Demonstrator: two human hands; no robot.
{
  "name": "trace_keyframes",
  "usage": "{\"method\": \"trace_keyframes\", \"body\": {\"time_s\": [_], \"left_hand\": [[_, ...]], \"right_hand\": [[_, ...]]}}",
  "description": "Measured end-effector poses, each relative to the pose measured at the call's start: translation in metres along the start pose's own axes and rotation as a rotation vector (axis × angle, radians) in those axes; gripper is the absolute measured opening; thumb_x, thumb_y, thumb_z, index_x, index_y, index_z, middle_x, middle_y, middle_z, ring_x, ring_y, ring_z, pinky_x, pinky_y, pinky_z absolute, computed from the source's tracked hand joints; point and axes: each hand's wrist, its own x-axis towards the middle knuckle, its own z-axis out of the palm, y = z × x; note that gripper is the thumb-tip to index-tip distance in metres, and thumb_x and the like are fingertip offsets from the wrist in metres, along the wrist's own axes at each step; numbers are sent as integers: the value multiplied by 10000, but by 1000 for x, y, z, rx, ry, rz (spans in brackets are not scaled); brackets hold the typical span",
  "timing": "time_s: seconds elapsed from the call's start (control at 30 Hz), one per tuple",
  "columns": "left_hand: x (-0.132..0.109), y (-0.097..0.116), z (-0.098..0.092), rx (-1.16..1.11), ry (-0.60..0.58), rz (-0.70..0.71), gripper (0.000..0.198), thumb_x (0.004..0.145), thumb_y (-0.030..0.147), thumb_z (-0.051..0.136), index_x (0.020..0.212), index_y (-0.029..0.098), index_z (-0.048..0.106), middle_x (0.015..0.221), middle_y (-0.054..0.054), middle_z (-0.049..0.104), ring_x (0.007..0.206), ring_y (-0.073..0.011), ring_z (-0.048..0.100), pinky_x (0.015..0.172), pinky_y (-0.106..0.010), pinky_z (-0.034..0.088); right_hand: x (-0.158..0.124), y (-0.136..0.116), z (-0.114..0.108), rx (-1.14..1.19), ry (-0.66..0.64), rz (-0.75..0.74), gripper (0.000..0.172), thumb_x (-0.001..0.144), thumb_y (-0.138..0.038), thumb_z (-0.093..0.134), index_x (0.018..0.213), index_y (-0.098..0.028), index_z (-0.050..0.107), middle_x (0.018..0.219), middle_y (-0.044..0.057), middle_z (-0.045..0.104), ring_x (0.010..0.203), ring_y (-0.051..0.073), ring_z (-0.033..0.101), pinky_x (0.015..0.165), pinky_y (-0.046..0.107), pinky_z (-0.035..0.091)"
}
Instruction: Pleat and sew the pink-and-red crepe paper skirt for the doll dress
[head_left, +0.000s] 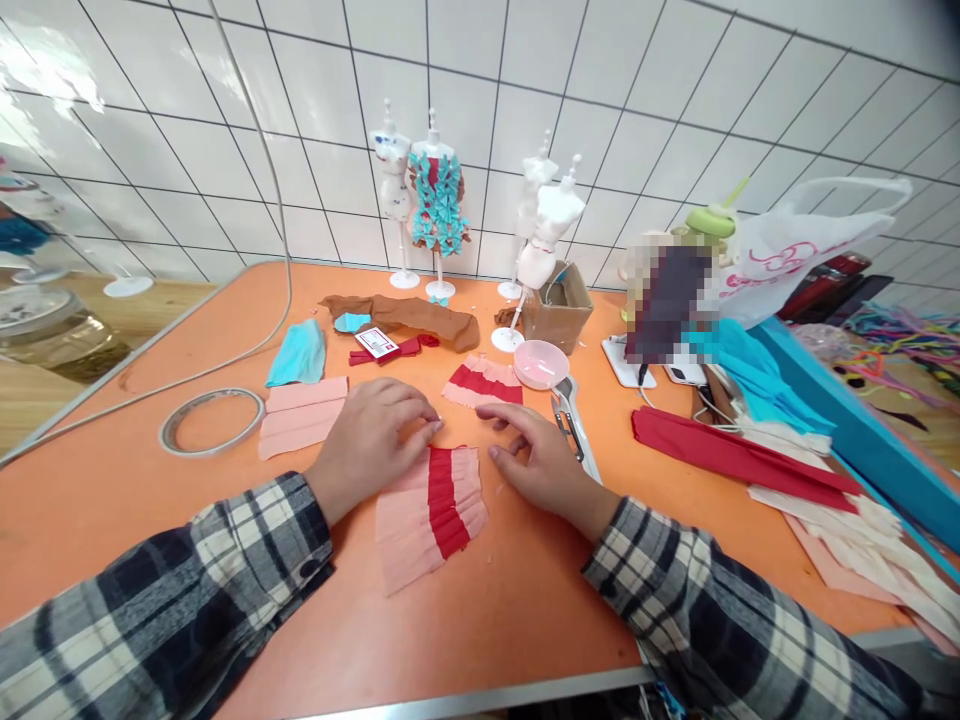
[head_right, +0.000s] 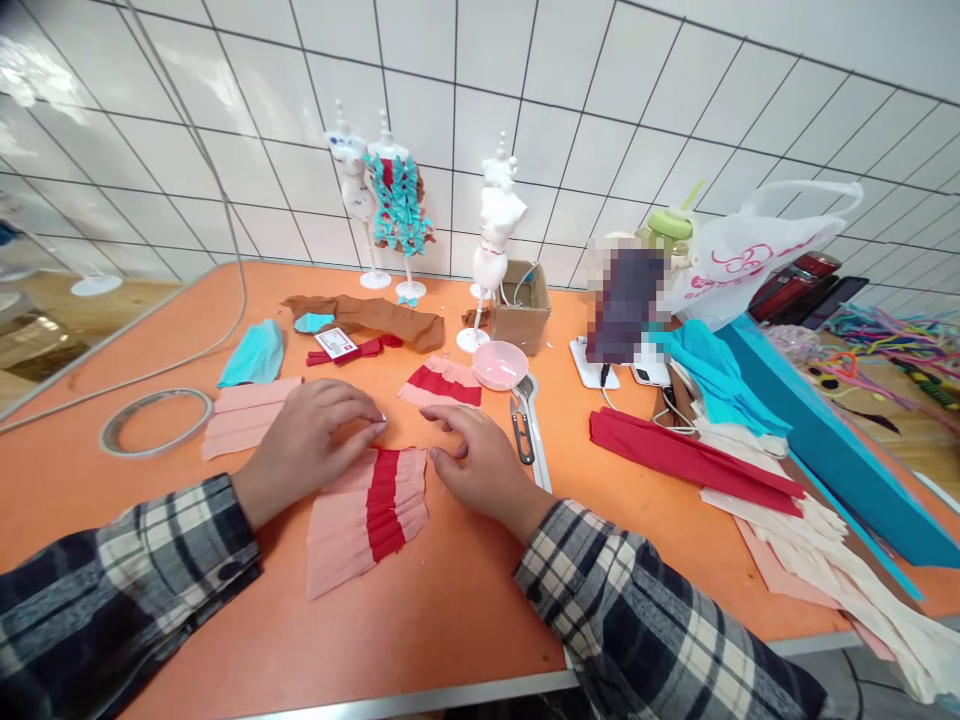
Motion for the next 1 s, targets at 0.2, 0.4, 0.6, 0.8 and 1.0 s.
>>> {"method": "trace_keyframes", "body": {"time_s": [0.2, 0.4, 0.6, 0.8, 1.0], "left_hand": [[0, 3, 1, -63, 75, 41, 208, 963, 326, 554, 1012, 175, 688, 1017, -95, 749, 977, -261, 661, 894, -430, 500], [-4, 13, 2, -37, 116, 301, 166, 953, 195, 574, 1057, 209, 703, 1052, -73, 760, 1046, -257, 648, 937, -435, 485], [-5, 20, 0, 16, 127, 401, 161, 955, 194, 592, 1009, 227, 741, 962, -55, 772, 961, -244, 642, 880, -419, 493], [-8, 26, -2, 8, 132, 387, 151, 954, 206, 599, 967, 221, 748, 917, -55, 766, 932, -239, 634, 849, -404, 489], [-8, 35, -5, 45, 90, 359, 202, 958, 215, 563, 956, 233, 765, 898, -59, 775, 894, -246, 630, 835, -423, 486]], "right_hand": [[-2, -7, 5, -89, 93, -86, 795, 840, -139, 595, 1569, -216, 287, 1251, 107, 704, 1132, 252, 632, 958, 451, 531], [-3, -17, 8, 102, 122, -164, 844, 864, -142, 622, 1589, -242, 204, 1348, 126, 659, 1255, 251, 621, 1000, 457, 509], [-5, -24, 18, 293, 186, -69, 827, 873, -167, 657, 1576, -272, 235, 1162, 78, 739, 1134, 227, 682, 939, 428, 527], [-4, -24, 20, 301, 188, -67, 843, 847, -160, 683, 1569, -256, 258, 1044, 50, 743, 1008, 210, 686, 911, 412, 518], [-3, -24, 19, 301, 210, -32, 810, 850, -161, 664, 1566, -254, 295, 931, 24, 722, 876, 185, 671, 855, 376, 535]]}}
